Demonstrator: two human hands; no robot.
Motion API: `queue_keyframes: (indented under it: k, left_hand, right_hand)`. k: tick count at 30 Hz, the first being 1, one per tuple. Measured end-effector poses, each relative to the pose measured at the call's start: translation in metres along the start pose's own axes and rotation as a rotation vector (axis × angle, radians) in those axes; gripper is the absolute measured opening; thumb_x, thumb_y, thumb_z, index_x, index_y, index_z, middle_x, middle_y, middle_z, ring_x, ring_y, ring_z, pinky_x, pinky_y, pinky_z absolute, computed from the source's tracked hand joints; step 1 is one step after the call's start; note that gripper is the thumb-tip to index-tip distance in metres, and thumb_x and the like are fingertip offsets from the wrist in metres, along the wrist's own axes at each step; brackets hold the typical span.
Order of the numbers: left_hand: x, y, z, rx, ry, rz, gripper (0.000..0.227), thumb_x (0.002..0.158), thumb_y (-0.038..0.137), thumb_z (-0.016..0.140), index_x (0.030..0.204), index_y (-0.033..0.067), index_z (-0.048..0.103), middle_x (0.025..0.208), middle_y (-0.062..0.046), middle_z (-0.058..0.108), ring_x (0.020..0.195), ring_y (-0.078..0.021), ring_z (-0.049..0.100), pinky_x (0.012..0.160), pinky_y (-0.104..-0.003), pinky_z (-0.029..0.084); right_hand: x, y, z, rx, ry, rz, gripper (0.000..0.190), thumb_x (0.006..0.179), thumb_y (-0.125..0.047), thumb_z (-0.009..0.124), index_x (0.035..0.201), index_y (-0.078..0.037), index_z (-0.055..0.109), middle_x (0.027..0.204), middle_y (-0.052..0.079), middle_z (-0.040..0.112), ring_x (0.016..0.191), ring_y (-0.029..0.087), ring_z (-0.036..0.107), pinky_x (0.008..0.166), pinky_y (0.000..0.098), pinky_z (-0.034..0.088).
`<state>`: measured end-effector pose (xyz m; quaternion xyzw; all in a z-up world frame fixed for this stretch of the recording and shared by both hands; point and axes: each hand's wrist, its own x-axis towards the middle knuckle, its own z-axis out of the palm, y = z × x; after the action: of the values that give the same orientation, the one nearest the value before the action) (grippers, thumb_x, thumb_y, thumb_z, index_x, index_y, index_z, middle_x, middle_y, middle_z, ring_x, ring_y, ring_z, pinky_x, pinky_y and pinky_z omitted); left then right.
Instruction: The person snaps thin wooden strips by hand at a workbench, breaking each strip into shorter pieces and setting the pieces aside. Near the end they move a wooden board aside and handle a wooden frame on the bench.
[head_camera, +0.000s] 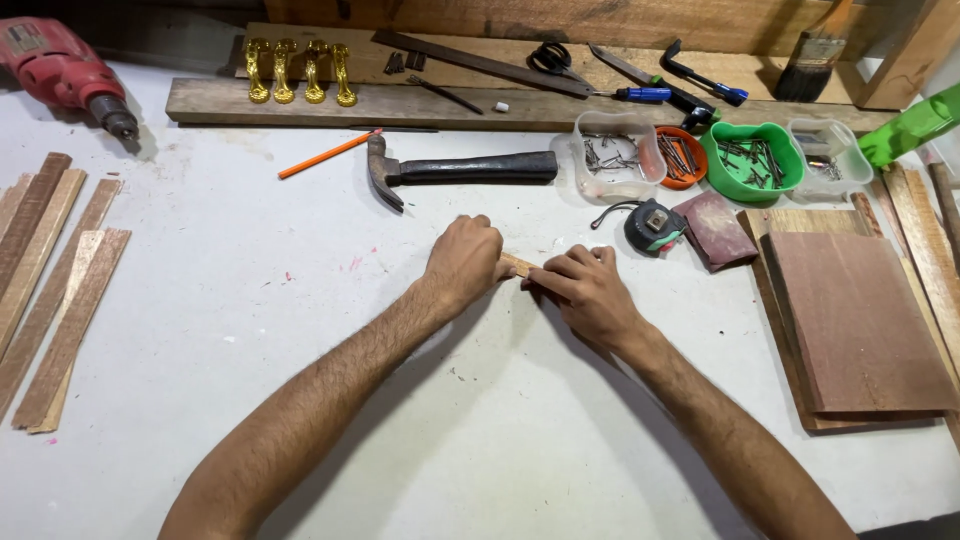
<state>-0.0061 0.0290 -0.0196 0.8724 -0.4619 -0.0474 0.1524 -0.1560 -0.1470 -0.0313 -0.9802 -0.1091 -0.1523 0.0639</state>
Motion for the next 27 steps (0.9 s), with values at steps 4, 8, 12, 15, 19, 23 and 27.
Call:
queue_keyframes:
  k: [4, 8, 12, 15, 19, 23, 27]
  left_hand:
    - [0.017, -0.023, 0.016, -0.024, -0.107, -0.004, 0.01, 0.097, 0.006, 0.071, 0.09, 0.007, 0.079, 0.093, -0.011, 0.073, 0.086, -0.0209, 0.072, 0.075, -0.036, 0.065]
    - [0.023, -0.026, 0.012, -0.063, -0.119, -0.004, 0.006, 0.089, 0.007, 0.076, 0.088, 0.0102, 0.081, 0.098, -0.01, 0.073, 0.091, -0.0214, 0.071, 0.079, -0.036, 0.063]
    - [0.008, -0.02, -0.018, -0.011, -0.072, 0.013, 0.003, 0.087, 0.014, 0.08, 0.086, 0.0127, 0.082, 0.103, -0.007, 0.072, 0.1, -0.0235, 0.065, 0.081, -0.04, 0.061]
    - [0.006, -0.019, -0.022, 0.037, -0.084, 0.017, 0.003, 0.085, 0.017, 0.081, 0.087, 0.0183, 0.083, 0.102, -0.002, 0.072, 0.103, -0.0223, 0.063, 0.087, -0.041, 0.058]
    - [0.008, -0.012, -0.03, 0.084, -0.11, 0.005, 0.007, 0.084, 0.026, 0.084, 0.087, 0.0196, 0.083, 0.102, -0.002, 0.072, 0.104, -0.0222, 0.062, 0.088, -0.042, 0.056]
    - [0.002, -0.01, -0.042, 0.084, -0.113, -0.007, 0.011, 0.082, 0.029, 0.086, 0.088, 0.021, 0.083, 0.101, 0.0, 0.074, 0.105, -0.0214, 0.061, 0.09, -0.042, 0.054]
    - [0.01, -0.022, -0.027, 0.015, -0.147, -0.019, 0.011, 0.084, 0.028, 0.084, 0.093, 0.0221, 0.082, 0.1, 0.002, 0.074, 0.102, -0.0182, 0.063, 0.088, -0.04, 0.056]
  right_hand:
    - [0.023, -0.003, 0.007, -0.023, 0.001, -0.05, 0.039, 0.084, -0.006, 0.074, 0.121, -0.02, 0.076, 0.106, -0.004, 0.074, 0.095, 0.016, 0.058, 0.084, 0.0401, 0.036]
    - [0.013, -0.001, -0.014, 0.01, -0.072, -0.029, 0.032, 0.086, -0.013, 0.076, 0.116, -0.022, 0.078, 0.104, -0.005, 0.075, 0.091, 0.016, 0.058, 0.079, 0.0402, 0.035]
    - [-0.005, 0.002, -0.023, 0.049, -0.113, 0.011, 0.027, 0.085, -0.016, 0.078, 0.111, -0.024, 0.079, 0.1, -0.005, 0.075, 0.091, 0.015, 0.059, 0.077, 0.0387, 0.035]
    - [0.003, 0.003, -0.007, 0.03, -0.074, 0.017, 0.03, 0.084, -0.012, 0.078, 0.113, -0.022, 0.079, 0.1, -0.004, 0.074, 0.092, 0.016, 0.059, 0.077, 0.0385, 0.035]
    - [0.033, -0.007, 0.009, 0.023, -0.019, 0.005, 0.037, 0.08, -0.006, 0.078, 0.115, -0.02, 0.078, 0.102, -0.004, 0.073, 0.094, 0.016, 0.059, 0.079, 0.039, 0.035]
    - [0.034, -0.003, 0.003, 0.036, -0.013, -0.032, 0.039, 0.08, -0.004, 0.078, 0.115, -0.02, 0.078, 0.104, -0.004, 0.072, 0.095, 0.016, 0.058, 0.08, 0.0382, 0.035]
    - [0.014, 0.004, -0.015, 0.071, -0.067, -0.015, 0.031, 0.084, -0.011, 0.08, 0.112, -0.022, 0.078, 0.1, -0.005, 0.072, 0.089, 0.016, 0.057, 0.075, 0.0385, 0.033]
